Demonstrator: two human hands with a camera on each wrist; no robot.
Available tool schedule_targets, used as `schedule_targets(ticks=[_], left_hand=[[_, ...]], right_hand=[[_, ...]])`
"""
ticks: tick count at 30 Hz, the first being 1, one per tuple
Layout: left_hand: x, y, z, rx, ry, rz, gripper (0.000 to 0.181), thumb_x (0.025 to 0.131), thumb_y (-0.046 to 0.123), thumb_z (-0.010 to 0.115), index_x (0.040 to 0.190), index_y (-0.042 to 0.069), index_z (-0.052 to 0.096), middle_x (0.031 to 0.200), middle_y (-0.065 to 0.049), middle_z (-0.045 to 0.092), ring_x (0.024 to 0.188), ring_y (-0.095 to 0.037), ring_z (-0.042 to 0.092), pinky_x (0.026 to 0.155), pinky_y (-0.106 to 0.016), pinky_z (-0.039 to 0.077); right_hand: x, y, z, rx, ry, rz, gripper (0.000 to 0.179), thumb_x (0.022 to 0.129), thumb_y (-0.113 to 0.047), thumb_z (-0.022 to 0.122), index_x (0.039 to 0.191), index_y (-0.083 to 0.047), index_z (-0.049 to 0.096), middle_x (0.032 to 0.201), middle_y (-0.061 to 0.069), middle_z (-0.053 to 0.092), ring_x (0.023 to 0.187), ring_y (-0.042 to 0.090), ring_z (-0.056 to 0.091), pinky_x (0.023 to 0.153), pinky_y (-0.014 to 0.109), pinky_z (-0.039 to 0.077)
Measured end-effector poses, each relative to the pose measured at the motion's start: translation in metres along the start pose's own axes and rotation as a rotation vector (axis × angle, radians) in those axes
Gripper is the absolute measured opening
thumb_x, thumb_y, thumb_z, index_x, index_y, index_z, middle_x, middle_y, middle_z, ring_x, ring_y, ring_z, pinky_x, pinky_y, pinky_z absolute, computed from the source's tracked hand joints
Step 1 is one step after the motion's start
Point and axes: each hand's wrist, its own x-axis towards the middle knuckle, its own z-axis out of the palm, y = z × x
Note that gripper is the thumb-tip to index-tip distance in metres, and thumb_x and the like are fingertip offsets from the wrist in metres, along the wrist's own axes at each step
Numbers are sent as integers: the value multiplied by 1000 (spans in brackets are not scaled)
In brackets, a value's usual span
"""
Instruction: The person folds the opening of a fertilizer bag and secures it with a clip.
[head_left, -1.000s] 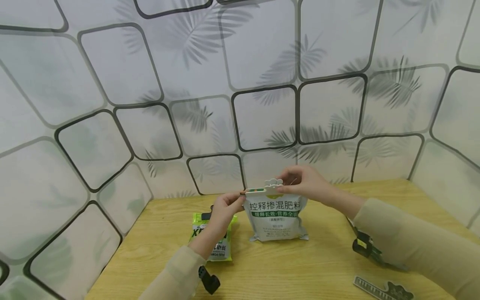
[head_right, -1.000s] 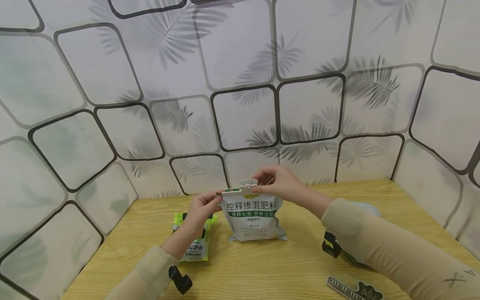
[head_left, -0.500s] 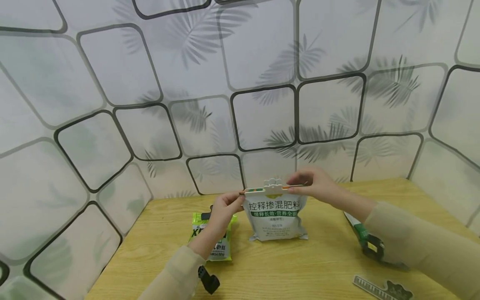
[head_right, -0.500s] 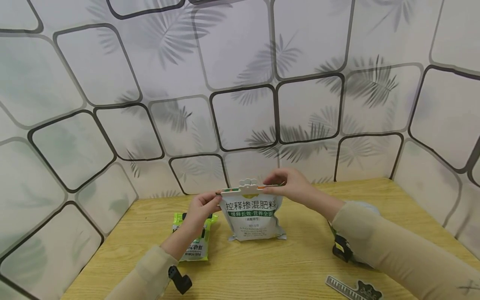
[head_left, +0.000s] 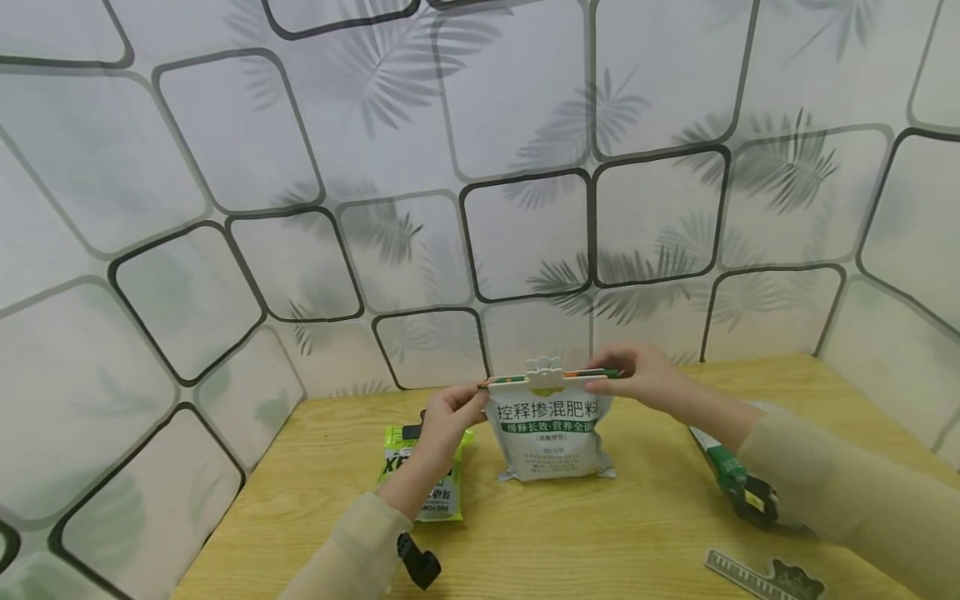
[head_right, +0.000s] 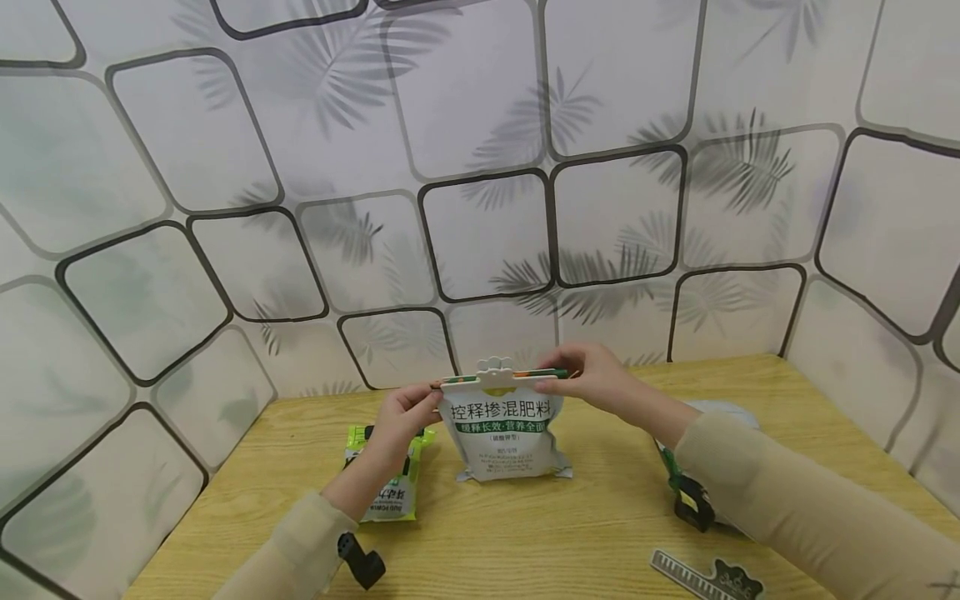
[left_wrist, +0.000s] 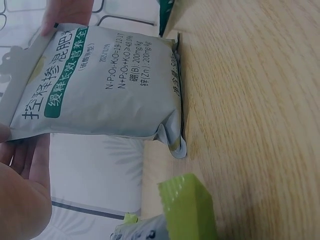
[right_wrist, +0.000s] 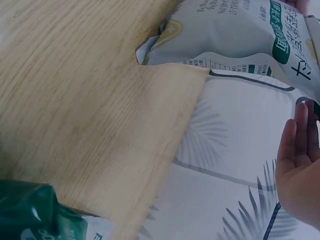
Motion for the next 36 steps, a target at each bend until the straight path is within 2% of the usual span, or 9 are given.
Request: schedule_targets(ticks=[4, 9, 13, 21, 25, 28, 31, 36], left_hand=[[0, -1, 0, -5, -5, 9, 26, 107, 7, 61, 123, -8, 74, 130, -20, 73, 101, -9, 74, 100, -41, 64], [-1, -1, -1, -17, -13, 16, 26, 107, 6, 61, 122, -10, 74, 129, -18, 74, 101, -7, 73, 99, -40, 64], [-1, 0, -1, -23, -16, 10, 26, 107, 6, 61, 124, -10, 73, 127, -18, 74, 100, -6, 72, 98, -38, 65], [-3, 2, -3, -5, -47, 20, 30, 107, 7, 60, 127, -13, 69, 136, -25, 67, 98, -4, 71, 100, -39, 64], [-4, 2, -4, -6, -52, 16, 29, 107, 7, 60, 125, -14, 70, 137, -22, 68, 99, -2, 71, 100, -37, 64], [-3, 1, -4, -13, -42, 6, 28, 107, 6, 61, 125, -12, 71, 133, -18, 72, 100, -2, 71, 99, -36, 65], [-2, -1, -3, -11, -27, -5, 26, 106, 6, 63, 125, -10, 72, 122, -12, 77, 97, -3, 72, 98, -36, 65], [-2, -2, -3, 18, -18, 5, 24, 103, 5, 67, 123, -8, 74, 108, -7, 79, 93, -4, 71, 97, -39, 65]], right_hand=[[-2, 2, -1, 12, -7, 4, 29, 96, -16, 80, 118, 1, 74, 105, 6, 76, 83, 10, 64, 72, 27, 55], [-4, 4, -1, 16, -10, 19, 32, 96, -17, 81, 121, 2, 73, 104, 4, 76, 86, 12, 66, 76, 31, 57], [-5, 7, -1, 25, -15, 23, 32, 96, -18, 81, 121, 2, 73, 100, 2, 75, 86, 13, 66, 74, 29, 56], [-9, 16, 2, 14, -15, 51, 36, 95, -21, 82, 121, 2, 73, 96, 4, 77, 86, 14, 69, 76, 30, 55], [-11, 19, 3, -1, -7, 67, 40, 94, -25, 84, 122, 1, 73, 96, 4, 77, 88, 15, 70, 79, 32, 56], [-12, 20, 4, 3, -9, 68, 40, 94, -27, 83, 122, 0, 72, 96, 4, 76, 87, 15, 69, 79, 33, 56], [-13, 21, 6, 21, -18, 66, 40, 95, -27, 83, 122, 1, 72, 95, 4, 76, 87, 14, 69, 78, 32, 56], [-14, 26, 8, 99, -44, 45, 47, 97, -21, 81, 133, 6, 68, 113, 15, 79, 99, 11, 73, 87, 29, 62]])
